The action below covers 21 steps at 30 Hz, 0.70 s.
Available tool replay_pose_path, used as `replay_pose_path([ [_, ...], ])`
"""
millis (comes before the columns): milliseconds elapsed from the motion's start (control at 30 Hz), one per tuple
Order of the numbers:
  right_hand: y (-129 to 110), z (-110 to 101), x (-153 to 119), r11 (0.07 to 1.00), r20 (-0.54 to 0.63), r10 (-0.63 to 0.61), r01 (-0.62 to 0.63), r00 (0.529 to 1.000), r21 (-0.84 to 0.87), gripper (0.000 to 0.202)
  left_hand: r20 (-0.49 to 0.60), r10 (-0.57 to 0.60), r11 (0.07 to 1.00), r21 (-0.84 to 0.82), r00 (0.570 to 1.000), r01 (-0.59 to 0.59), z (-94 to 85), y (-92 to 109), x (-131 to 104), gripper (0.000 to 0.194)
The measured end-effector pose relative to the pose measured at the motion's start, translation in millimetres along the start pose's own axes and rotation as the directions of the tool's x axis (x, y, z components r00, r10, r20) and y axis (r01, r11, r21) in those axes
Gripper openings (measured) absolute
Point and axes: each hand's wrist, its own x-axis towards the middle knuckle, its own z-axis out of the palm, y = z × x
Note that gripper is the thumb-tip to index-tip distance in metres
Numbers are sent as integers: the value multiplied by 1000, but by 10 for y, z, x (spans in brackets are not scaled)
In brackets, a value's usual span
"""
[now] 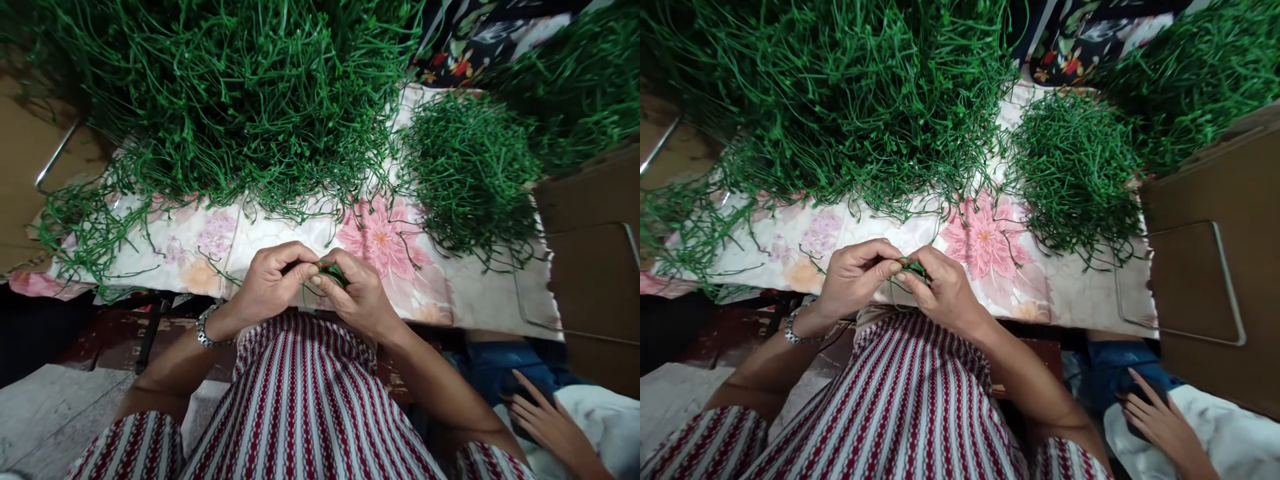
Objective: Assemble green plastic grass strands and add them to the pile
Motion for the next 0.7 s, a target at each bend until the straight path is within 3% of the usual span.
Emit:
replay_pose_path([
  [100,14,-36,-22,988,105,-75,88,992,-126,11,101,86,968,226,991,-107,-48,0,-3,9],
  [200,35,-97,-55,965,270,-136,189,953,-180,15,321,133,913,328,938,-242,-119,11,-20,12],
  [333,36,-192,-77,949,532,-291,310,796,55,21,604,165,914,203,780,-350,-184,77,-69,16],
  [433,-4,-253,-77,930,612,-369,271,700,249,26,710,194,925,97,677,-367,-216,150,-83,17],
  [500,-38,-306,-89,909,660,-411,230,629,346,30,735,221,932,35,641,-361,-258,187,-71,18],
  [567,-55,-379,-106,888,673,-447,204,589,411,32,717,220,953,-12,661,-304,-316,202,-45,19],
  [600,-50,-419,-110,890,655,-437,194,617,412,31,687,201,966,-23,698,-256,-342,202,-29,19],
  [633,-36,-455,-107,905,616,-397,180,681,385,29,643,172,979,-25,747,-204,-360,196,-11,18],
  [700,19,-494,-77,957,464,-229,111,856,269,21,513,104,993,-12,852,-114,-353,175,29,15],
])
